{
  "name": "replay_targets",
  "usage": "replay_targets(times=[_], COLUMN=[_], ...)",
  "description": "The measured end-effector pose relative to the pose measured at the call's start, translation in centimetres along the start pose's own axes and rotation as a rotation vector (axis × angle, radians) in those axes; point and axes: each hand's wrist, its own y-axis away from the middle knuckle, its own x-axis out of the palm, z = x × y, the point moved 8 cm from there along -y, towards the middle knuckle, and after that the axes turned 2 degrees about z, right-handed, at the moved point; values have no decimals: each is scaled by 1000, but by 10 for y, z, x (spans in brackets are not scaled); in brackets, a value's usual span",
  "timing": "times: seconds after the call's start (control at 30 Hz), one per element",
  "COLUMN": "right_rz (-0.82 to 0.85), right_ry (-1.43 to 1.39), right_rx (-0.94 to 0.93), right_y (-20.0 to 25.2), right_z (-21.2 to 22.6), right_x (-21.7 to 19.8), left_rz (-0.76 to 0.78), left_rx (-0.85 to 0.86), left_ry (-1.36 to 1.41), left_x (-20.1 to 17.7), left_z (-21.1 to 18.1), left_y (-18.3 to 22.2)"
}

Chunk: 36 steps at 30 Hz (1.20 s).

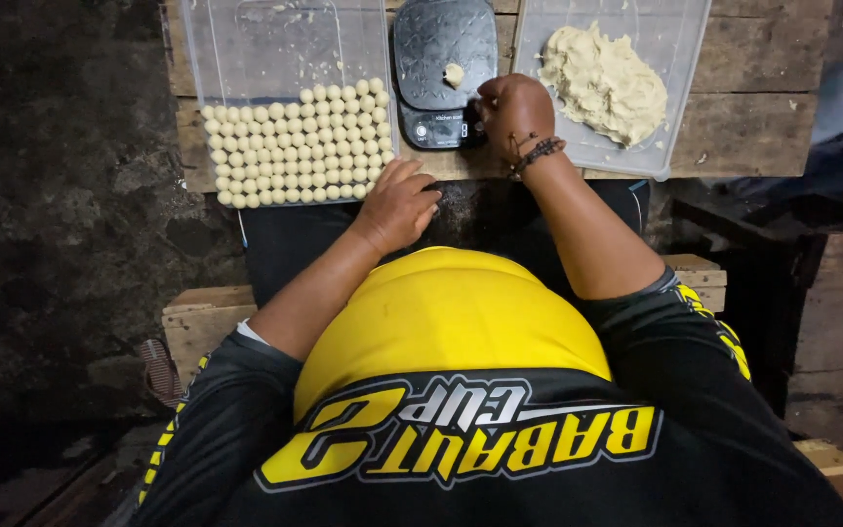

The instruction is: The person repeatedly pinches off small portions of dough from a container, weighs each portion on a digital scale, rolls it into a ball between the palms, and places the finished balls into a clear plastic tray. The process is repeated continuously throughout the clip.

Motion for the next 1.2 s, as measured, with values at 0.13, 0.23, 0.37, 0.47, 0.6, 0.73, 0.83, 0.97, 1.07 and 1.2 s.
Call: replay_targets(times=[0.13, 0.23, 0.37, 0.47, 0.6, 0.73, 0.83, 0.97, 1.07, 1.2], right_rz=[-59, -105, -157, -153, -119, -141, -114, -63, -99, -65], right_ry=[24, -4, 78, 116, 128, 97, 54, 2, -190, -532], right_rx=[-83, -101, -172, -130, -62, -116, -43, 25, 79, -4], right_y=[-10, -17, -30, -39, -45, -44, -42, -42, -32, 3], right_z=[17, 22, 26, 20, 11, 12, 14, 11, 18, 41], right_x=[-1, 4, 19, 27, 33, 33, 27, 27, 10, 0], left_rz=[-12, -10, -5, -8, 5, 31, 14, -53, -182, -247], left_rx=[7, 6, 13, 1, -16, -22, -13, 22, -12, -281], left_ry=[-2, 0, -9, -9, 3, -2, -1, 54, 117, 261], left_x=[-4, -3, -5, -4, -3, -3, -2, -14, -48, -55], left_z=[-2, -1, -2, 1, 2, 0, 0, -3, -5, 28], left_y=[-1, -1, -2, -1, -1, -3, -3, -4, -17, -18])
